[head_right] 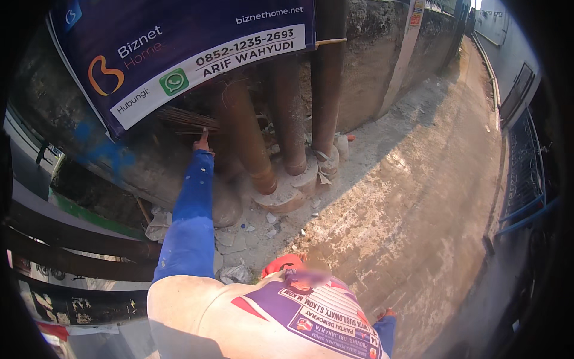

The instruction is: The person rinses their hands with water from a bucket and then uses a broom to sweep a concrete pavement area.

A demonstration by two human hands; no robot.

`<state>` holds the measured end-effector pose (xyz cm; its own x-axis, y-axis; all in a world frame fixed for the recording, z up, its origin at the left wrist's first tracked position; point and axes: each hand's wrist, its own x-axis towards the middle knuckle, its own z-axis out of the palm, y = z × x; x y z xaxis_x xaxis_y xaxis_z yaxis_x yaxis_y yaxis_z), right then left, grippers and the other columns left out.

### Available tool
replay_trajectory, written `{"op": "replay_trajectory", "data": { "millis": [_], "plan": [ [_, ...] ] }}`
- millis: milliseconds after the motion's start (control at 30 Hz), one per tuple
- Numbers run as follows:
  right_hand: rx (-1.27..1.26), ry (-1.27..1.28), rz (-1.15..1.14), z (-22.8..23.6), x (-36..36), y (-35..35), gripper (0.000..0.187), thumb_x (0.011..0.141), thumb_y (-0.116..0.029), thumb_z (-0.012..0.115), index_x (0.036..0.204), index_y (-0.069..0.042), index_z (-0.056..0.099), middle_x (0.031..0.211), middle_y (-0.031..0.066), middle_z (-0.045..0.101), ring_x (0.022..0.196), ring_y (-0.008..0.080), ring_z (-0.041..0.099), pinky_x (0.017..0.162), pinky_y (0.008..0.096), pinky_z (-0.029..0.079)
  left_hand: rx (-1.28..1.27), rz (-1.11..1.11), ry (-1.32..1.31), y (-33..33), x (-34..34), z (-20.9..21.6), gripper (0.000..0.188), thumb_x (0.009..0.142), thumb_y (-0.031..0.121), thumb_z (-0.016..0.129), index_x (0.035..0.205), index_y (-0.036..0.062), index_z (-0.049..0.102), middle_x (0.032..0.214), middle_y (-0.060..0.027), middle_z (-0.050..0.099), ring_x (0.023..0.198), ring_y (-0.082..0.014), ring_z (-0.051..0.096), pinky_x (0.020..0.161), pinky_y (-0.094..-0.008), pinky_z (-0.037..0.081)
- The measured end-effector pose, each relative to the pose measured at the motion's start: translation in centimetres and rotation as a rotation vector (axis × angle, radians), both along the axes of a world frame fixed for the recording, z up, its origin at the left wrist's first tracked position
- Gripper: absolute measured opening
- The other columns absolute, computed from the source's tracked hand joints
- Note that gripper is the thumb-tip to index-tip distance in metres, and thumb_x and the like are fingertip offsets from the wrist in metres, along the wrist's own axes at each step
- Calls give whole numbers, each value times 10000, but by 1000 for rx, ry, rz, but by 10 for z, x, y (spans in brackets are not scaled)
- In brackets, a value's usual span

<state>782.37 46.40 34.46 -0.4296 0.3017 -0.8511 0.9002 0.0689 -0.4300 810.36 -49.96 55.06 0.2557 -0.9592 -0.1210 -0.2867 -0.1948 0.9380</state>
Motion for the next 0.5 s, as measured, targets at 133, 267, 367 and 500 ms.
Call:
{"op": "replay_trajectory", "data": {
  "millis": [133, 267, 367, 500],
  "plan": [
    [-68, -61, -42, 12, 33, -11, 135, 906, -274, 474, 947, -148, 454, 531, 31, 399, 401, 160, 375, 350, 342, 313, 148, -50, 87, -53, -32, 10, 966, 678, 658, 674, 1262, -77, 446, 989, -264, 623, 991, -346, 581, 863, -367, 463],
    [-106, -62, -91, 13, 39, -26, 133, 907, -280, 470, 952, -155, 454, 540, 30, 404, 408, 160, 380, 362, 343, 318, -105, 153, 237, -32, -94, 11, 829, 743, 604, 648, 1175, -88, 499, 1014, -252, 615, 971, -336, 608, 815, -437, 507],
    [-189, -90, -43, -13, 31, -52, 133, 909, -284, 466, 956, -161, 455, 547, 29, 408, 413, 160, 383, 370, 345, 322, -168, -23, 656, -68, -44, 5, 703, 803, 505, 639, 1189, -64, 489, 1061, -237, 603, 940, -322, 623, 759, -493, 522],
    [-322, -51, -60, -46, 14, -57, 132, 911, -290, 461, 961, -169, 455, 556, 29, 414, 421, 159, 388, 382, 346, 326, -349, -105, 526, -93, -35, 23, 582, 845, 424, 616, 1197, -23, 495, 1079, -231, 595, 922, -330, 622, 741, -510, 521]
  ]
}}
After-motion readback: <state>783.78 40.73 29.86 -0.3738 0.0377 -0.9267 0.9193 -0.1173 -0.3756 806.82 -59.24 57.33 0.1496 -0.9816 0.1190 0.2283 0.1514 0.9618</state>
